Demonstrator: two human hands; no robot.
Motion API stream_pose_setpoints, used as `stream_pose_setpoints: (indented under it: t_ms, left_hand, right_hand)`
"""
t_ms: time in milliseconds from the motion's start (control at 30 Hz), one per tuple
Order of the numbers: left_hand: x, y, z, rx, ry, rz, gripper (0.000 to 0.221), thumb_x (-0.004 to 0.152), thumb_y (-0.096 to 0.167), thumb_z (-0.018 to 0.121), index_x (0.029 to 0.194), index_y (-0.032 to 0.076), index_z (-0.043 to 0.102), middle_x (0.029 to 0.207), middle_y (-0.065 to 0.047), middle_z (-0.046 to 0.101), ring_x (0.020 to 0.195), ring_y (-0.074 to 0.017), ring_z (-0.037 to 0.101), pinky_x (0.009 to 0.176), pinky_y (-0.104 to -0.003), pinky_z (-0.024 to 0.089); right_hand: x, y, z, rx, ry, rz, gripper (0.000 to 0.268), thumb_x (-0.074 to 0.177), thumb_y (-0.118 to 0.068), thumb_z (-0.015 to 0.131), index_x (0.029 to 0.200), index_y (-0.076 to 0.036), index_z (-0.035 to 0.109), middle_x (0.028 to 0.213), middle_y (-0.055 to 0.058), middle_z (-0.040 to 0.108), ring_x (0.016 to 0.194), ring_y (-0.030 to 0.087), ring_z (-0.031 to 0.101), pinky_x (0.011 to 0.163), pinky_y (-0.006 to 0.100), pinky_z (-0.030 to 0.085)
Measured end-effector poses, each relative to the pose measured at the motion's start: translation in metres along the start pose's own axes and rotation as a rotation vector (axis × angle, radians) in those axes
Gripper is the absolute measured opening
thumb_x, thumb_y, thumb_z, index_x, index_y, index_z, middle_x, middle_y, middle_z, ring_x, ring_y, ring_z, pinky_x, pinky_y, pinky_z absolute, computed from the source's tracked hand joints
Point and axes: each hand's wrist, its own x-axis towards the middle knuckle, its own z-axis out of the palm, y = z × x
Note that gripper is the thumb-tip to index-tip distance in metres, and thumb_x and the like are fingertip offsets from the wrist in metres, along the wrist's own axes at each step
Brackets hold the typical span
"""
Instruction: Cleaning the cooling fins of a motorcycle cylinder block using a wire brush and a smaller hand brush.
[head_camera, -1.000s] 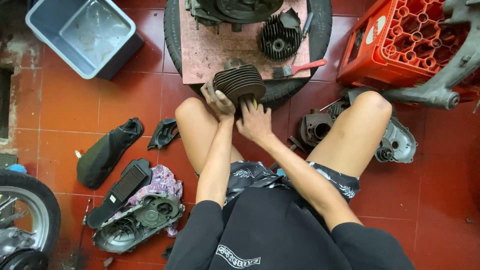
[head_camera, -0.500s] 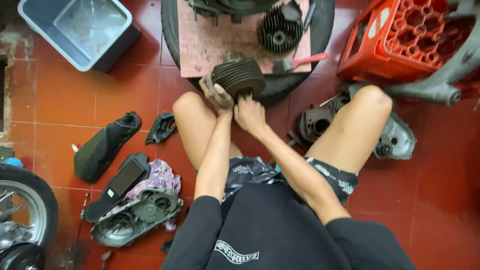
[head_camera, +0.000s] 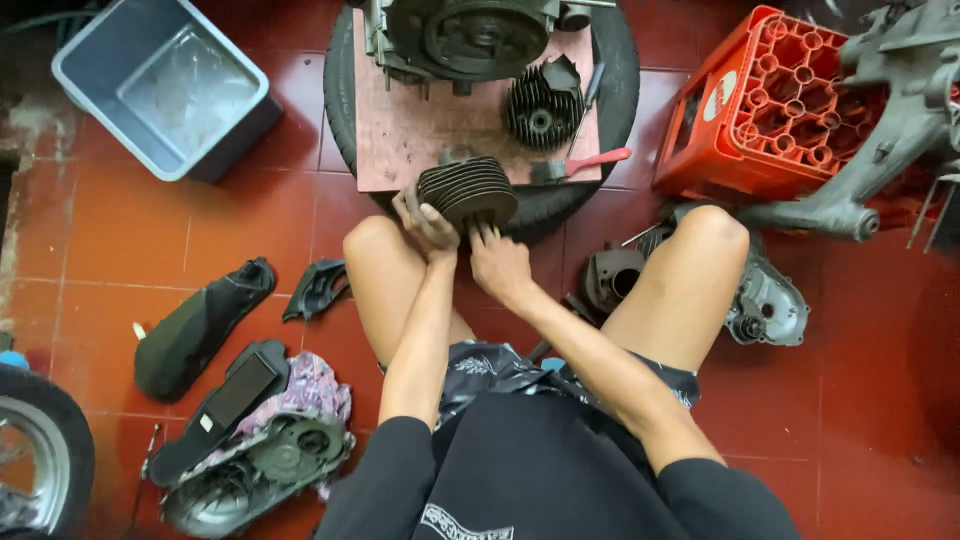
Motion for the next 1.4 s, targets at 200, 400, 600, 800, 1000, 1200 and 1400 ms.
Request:
stream_pose_setpoints:
  t_ms: [200, 400, 600, 800, 1000, 1200, 1400]
  left_hand:
    - [-0.003, 0.002, -0.012, -0.005, -0.005, -0.025, 0.06, 0.103, 0.042, 0.024, 0.131, 0.006, 0.063, 0.109, -0.016, 0.054, 0.098, -0.0349, 0.06, 0.09, -0.048, 0.049]
    - [-0.003, 0.003, -0.007, -0.008, -0.021, -0.042, 0.062, 0.103, 0.041, 0.021, 0.134, 0.006, 0.062, 0.112, -0.014, 0.055, 0.102, -0.0337, 0.059, 0.096, -0.045, 0.047]
    - [0.008, 0.028, -0.016, 0.012, -0.047, -0.027, 0.06, 0.106, 0.041, 0.02, 0.133, 0.005, 0.061, 0.109, -0.015, 0.052, 0.101, -0.0365, 0.058, 0.094, -0.048, 0.048]
    - [0.001, 0.017, -0.015, -0.016, -0.054, -0.013, 0.059, 0.103, 0.039, 0.022, 0.131, 0.004, 0.061, 0.107, -0.014, 0.051, 0.1, -0.0354, 0.058, 0.094, -0.044, 0.047]
    - [-0.001, 0.011, -0.02, -0.003, -0.049, 0.002, 0.058, 0.104, 0.04, 0.025, 0.128, 0.001, 0.06, 0.104, -0.017, 0.05, 0.097, -0.0382, 0.057, 0.09, -0.047, 0.047]
    - [-0.001, 0.006, -0.009, -0.004, -0.037, -0.02, 0.061, 0.103, 0.042, 0.022, 0.133, 0.006, 0.061, 0.109, -0.014, 0.052, 0.096, -0.0328, 0.057, 0.09, -0.045, 0.048]
    - [0.0, 0.005, -0.014, 0.008, -0.033, -0.002, 0.06, 0.104, 0.041, 0.022, 0.13, 0.003, 0.061, 0.109, -0.018, 0.055, 0.101, -0.0383, 0.058, 0.092, -0.049, 0.048]
  right_hand:
    - [0.006, -0.012, 0.037, -0.044, -0.132, 0.054, 0.025, 0.086, -0.027, 0.054, 0.081, -0.021, 0.078, 0.074, 0.004, 0.071, 0.071, 0.029, 0.068, 0.057, 0.043, 0.051]
    - [0.0, 0.001, 0.021, 0.553, -0.476, 0.241, 0.051, 0.094, -0.028, 0.045, 0.143, -0.017, 0.055, 0.142, 0.015, 0.057, 0.092, 0.054, 0.07, 0.078, 0.063, 0.058]
    - [0.011, -0.007, 0.024, -0.134, -0.165, 0.056, 0.025, 0.092, -0.025, 0.056, 0.096, -0.021, 0.079, 0.087, 0.006, 0.073, 0.078, 0.029, 0.07, 0.06, 0.042, 0.052]
    - [0.0, -0.008, 0.002, 0.443, -0.403, 0.234, 0.049, 0.092, -0.027, 0.046, 0.138, -0.013, 0.056, 0.133, 0.018, 0.061, 0.083, 0.056, 0.069, 0.069, 0.067, 0.057]
    - [0.015, -0.011, 0.032, -0.023, -0.438, 0.141, 0.029, 0.093, -0.022, 0.051, 0.099, -0.018, 0.079, 0.092, 0.006, 0.072, 0.08, 0.03, 0.073, 0.047, 0.05, 0.055]
    - [0.003, 0.0, -0.019, 0.329, -0.506, 0.159, 0.048, 0.095, -0.033, 0.049, 0.138, -0.014, 0.059, 0.128, 0.019, 0.063, 0.091, 0.052, 0.071, 0.075, 0.065, 0.057]
    - [0.011, -0.014, -0.009, -0.023, -0.171, 0.104, 0.028, 0.086, -0.023, 0.054, 0.099, -0.017, 0.078, 0.085, 0.004, 0.071, 0.072, 0.029, 0.073, 0.055, 0.044, 0.055]
